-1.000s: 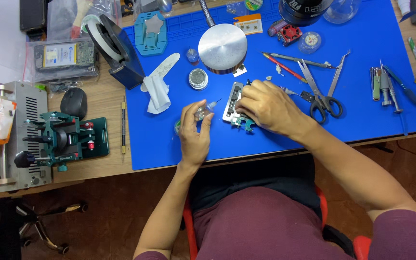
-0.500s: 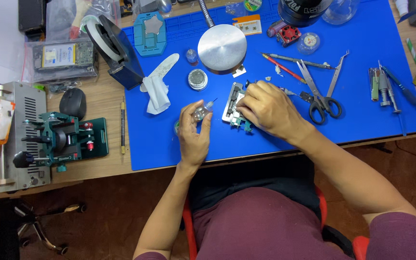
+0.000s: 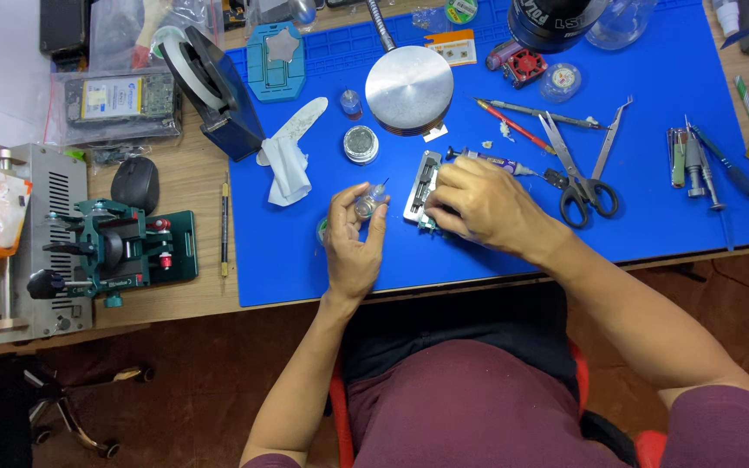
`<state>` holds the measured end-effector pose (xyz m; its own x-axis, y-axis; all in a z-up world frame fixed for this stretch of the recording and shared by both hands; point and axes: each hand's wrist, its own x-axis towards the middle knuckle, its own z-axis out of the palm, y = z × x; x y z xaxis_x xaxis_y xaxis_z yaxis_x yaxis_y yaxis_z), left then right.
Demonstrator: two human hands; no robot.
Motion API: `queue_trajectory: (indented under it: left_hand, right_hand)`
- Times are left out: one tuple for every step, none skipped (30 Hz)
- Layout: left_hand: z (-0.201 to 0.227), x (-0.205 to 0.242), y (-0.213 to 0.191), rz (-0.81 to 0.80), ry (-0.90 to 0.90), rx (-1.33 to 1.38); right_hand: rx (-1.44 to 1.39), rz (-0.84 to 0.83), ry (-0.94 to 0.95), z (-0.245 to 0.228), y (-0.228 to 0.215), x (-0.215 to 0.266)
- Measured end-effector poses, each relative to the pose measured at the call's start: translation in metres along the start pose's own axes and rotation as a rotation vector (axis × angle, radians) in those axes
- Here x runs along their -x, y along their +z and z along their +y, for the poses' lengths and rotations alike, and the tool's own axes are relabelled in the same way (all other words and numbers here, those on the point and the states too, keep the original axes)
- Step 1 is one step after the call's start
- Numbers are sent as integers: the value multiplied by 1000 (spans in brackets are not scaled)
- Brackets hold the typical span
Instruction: The person works at a cluttered workbench, handling a small electronic component and a metal jig. They use a soldering iron to apply heat to the component while holding it with tweezers. The person also uses a small brush and a tube of flux during the process.
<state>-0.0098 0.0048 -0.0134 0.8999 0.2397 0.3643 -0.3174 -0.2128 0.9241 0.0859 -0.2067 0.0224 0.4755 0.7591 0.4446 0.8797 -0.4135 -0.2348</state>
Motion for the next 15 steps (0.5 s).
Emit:
queue_trajectory:
  left_hand:
    - [-1,0,-1,3,1,-2]
    - [-1,0,-1,3,3,-1]
    - [-2,0,0,-1,4,4]
    - [-2,-1,1,-1,4,6]
    - [-2,-1,1,0,2,4]
    - [-2,-1,0,1,0,3]
    - [-2,-1,0,2,1,3]
    - [-1,-1,1,1,-1,1]
    - [-1,-1,1,-1,-4,-2]
    - [0,-1,0,0,-4,-3]
    - [0,-1,0,-2,-4,-2]
    - [1,-2,1,-5,-3,-2]
    - [1,-2,1,-4,-3,-2]
    - [1,-2,1,-6,-1,-4]
    - [1,-2,1,-8,2,-8]
  right_hand:
    - [-2,0,-4,1,1,0]
    - [27,0,4,3,1,0]
    - [59,-1,17,5,1,1]
    - [60,-1,18,6,1,0]
    - [48,-3,26,5,3,-1]
    - [36,-5,35,4,4,-2]
    - [37,-5,33,4,3,-1]
    - [21,-7,41,5,2,0]
    - [4,-10,48,5,2,1]
    - [4,-11,47,6,6,1]
    - [48,8,55,7,9,3]
    - [92,26,62,8,12,5]
    - [93,26,62,5,10,4]
    - [34,18,65,2,8,3]
    - [-26,11,67,-1,6,1]
